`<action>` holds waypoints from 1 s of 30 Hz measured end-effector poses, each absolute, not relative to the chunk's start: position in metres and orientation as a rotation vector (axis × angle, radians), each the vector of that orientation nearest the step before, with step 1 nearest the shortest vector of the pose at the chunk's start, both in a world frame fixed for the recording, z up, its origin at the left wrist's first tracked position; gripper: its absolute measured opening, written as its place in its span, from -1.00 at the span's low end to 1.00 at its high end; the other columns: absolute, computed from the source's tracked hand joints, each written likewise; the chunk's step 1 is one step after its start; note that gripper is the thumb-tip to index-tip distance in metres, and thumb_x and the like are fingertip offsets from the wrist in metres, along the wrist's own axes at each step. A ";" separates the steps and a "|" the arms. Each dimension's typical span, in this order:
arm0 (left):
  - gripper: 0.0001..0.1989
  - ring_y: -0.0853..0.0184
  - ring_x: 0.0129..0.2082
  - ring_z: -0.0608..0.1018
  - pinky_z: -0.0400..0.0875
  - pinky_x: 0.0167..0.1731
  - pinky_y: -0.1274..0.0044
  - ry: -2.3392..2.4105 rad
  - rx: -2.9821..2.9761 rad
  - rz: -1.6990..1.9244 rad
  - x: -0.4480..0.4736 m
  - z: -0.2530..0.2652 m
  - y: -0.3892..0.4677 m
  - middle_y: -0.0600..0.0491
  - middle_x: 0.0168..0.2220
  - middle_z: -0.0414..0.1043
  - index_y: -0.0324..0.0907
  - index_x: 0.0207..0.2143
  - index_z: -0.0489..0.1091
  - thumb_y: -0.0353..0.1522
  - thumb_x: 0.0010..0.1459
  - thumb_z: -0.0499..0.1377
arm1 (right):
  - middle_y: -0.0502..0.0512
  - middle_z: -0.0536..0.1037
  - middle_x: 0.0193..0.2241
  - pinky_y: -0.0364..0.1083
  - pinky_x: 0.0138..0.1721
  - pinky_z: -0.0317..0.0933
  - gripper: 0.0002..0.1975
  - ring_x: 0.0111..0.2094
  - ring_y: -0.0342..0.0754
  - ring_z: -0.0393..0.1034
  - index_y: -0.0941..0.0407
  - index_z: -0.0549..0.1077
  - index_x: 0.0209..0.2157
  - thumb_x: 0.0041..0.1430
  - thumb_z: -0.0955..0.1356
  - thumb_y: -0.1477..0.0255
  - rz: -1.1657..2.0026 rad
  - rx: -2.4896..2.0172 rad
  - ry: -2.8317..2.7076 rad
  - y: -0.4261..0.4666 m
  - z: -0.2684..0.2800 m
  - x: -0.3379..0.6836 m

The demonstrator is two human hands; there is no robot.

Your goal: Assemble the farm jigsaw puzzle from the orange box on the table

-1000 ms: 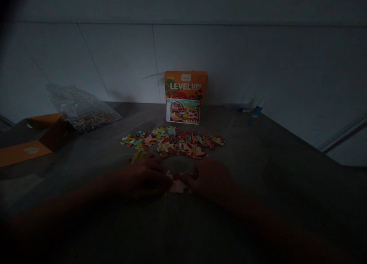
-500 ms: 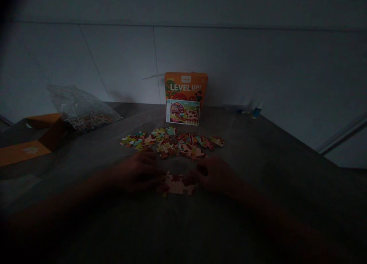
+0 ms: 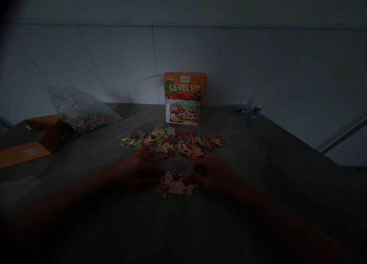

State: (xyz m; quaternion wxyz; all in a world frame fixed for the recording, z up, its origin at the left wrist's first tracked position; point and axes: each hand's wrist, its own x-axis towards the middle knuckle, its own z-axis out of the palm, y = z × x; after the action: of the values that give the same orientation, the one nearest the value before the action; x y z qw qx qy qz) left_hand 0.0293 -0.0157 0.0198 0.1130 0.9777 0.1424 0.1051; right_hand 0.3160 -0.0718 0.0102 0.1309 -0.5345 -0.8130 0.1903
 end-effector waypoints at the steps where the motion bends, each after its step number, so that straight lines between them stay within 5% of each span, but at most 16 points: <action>1: -0.75 0.29 -0.31 0.46 0.27 -0.26 0.44 0.410 2.867 0.303 0.029 0.020 -0.015 0.00 -0.34 0.56 -0.11 -0.05 0.51 -0.32 0.24 0.16 | 0.02 0.48 -0.53 -0.16 -0.50 0.01 -0.74 -0.52 -0.15 0.31 0.14 0.47 -0.42 0.15 0.36 0.22 0.558 -1.551 -2.362 -0.072 0.010 0.316; 25: -0.75 0.33 -0.36 0.50 0.33 -0.32 0.49 0.352 2.795 0.294 0.029 0.020 -0.014 -0.01 -0.36 0.54 -0.14 -0.05 0.50 -0.35 0.25 0.14 | 0.00 0.46 -0.63 -0.18 -0.55 0.00 -0.56 -0.58 -0.19 0.27 0.15 0.49 -0.53 0.15 0.34 0.06 0.687 -1.523 -2.347 -0.077 0.008 0.310; 30: -0.75 0.27 -0.28 0.51 0.38 -0.20 0.43 0.758 2.808 0.554 0.024 0.015 -0.003 -0.03 -0.32 0.51 -0.17 -0.21 0.53 -0.34 0.27 0.06 | -0.01 0.45 -0.62 -0.18 -0.55 0.01 -0.60 -0.58 -0.20 0.26 0.14 0.49 -0.51 0.18 0.34 0.11 0.703 -1.503 -2.349 -0.078 0.008 0.311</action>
State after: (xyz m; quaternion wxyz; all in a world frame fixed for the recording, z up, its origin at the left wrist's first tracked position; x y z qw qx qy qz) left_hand 0.0239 -0.0029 0.0151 0.0900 0.9446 0.2548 0.1865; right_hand 0.3111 -0.0776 0.0085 0.1327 -0.5180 -0.8096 0.2423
